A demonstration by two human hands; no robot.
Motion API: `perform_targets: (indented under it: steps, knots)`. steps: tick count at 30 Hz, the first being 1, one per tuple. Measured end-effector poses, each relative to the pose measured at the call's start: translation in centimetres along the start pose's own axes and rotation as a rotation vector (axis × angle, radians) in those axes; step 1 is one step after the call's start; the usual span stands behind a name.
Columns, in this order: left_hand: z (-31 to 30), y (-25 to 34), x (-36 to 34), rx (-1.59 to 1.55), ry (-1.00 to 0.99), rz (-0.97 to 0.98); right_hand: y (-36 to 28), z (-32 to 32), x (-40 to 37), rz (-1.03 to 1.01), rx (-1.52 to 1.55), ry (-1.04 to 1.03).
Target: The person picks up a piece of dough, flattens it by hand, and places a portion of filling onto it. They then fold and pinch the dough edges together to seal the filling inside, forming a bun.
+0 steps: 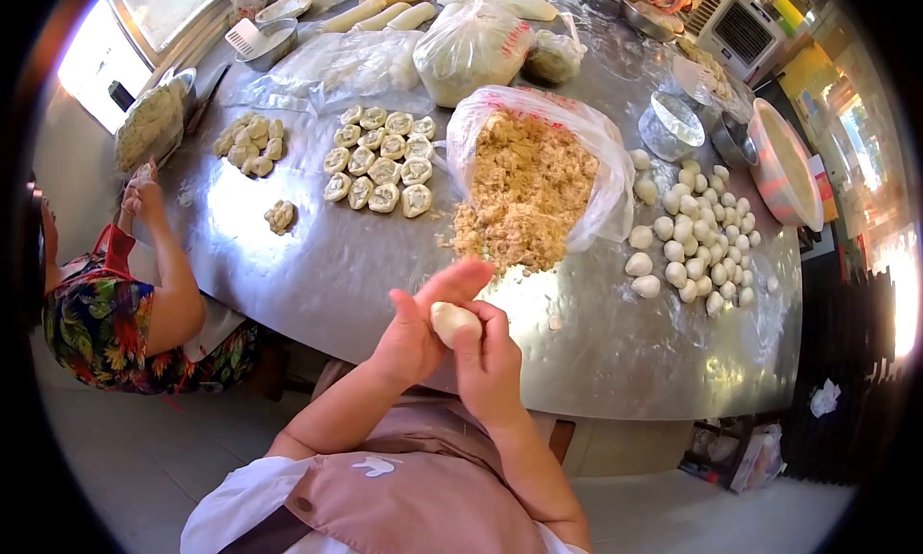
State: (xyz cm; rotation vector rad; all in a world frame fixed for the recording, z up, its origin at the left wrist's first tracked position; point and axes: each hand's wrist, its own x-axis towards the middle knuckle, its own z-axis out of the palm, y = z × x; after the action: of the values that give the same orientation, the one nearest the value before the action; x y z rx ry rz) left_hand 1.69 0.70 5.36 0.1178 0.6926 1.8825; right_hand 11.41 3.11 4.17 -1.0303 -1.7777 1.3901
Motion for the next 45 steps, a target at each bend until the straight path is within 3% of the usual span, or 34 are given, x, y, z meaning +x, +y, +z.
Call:
perform_targets:
  steps: [3,4,5,7,9,11,12,13,15,18,20,23,27,29,34,36,39,40,43,45]
  knots:
    - [-0.9,-0.8,0.2,0.097,-0.064,0.048,0.7,-1.6,0.1,0.113,0.260,-0.184]
    - [-2.4,-1.1,0.4,0.392,-0.216,0.110,0.8,-2.1,0.0,0.234,0.211,-0.255]
    - [-3.3,-1.4,0.4,0.680,-0.378,0.170,1.1,-2.2,-0.1,0.179,0.160,-0.262]
    - [-4.0,-2.5,0.7,0.615,-0.315,0.185,1.7,-2.0,-0.3,0.070,0.035,-0.244]
    - [-4.3,-2.5,1.3,0.698,-0.391,0.235,1.5,-1.2,-0.4,-0.093,-0.051,-0.078]
    - [-3.4,-2.6,0.1,0.547,-0.223,0.007,1.2,-1.6,-0.5,0.074,0.088,-0.095]
    - [-3.0,-3.7,0.8,0.346,-0.177,0.011,1.7,-2.1,-0.6,0.129,0.153,-0.121]
    - [-2.6,-4.0,1.0,0.343,-0.196,0.035,2.2,-2.7,-0.6,0.183,0.222,-0.152]
    - [-2.1,-3.3,1.0,0.339,-0.227,0.094,3.0,-4.4,-0.8,0.303,0.354,-0.032]
    - [-3.1,-2.2,1.6,0.400,-0.105,0.031,6.5,-8.7,-0.2,0.386,0.592,0.199]
    - [-5.1,-1.5,2.2,0.404,-0.009,-0.008,9.4,-13.6,0.6,0.488,0.760,0.506]
    - [-8.0,-0.8,2.4,0.439,0.099,-0.017,12.4,-22.4,1.1,0.461,0.759,0.912]
    - [-8.8,-0.1,2.1,0.397,0.129,-0.027,15.5,-32.9,2.7,0.257,0.811,0.973]
    - [-8.9,0.3,2.4,0.410,0.157,0.010,14.9,-34.0,3.9,0.147,0.702,1.075]
    - [-12.0,1.3,5.0,0.656,0.414,0.247,15.4,-27.7,4.2,0.156,0.633,0.993]
    - [-17.4,1.2,7.1,0.752,0.494,0.401,15.5,-22.1,3.9,0.169,0.459,1.029]
    - [-18.4,2.2,8.1,0.899,0.573,0.629,14.5,-15.1,2.5,0.034,0.186,0.874]
    - [-21.8,2.8,9.3,0.852,0.579,0.571,14.2,-14.0,2.0,0.063,0.155,0.861]
    - [-18.1,4.5,9.9,1.190,0.678,0.728,11.5,-10.0,1.7,0.134,0.056,0.724]
    - [-18.3,5.9,10.6,1.274,0.685,0.508,13.5,-9.8,1.7,0.044,-0.117,0.632]
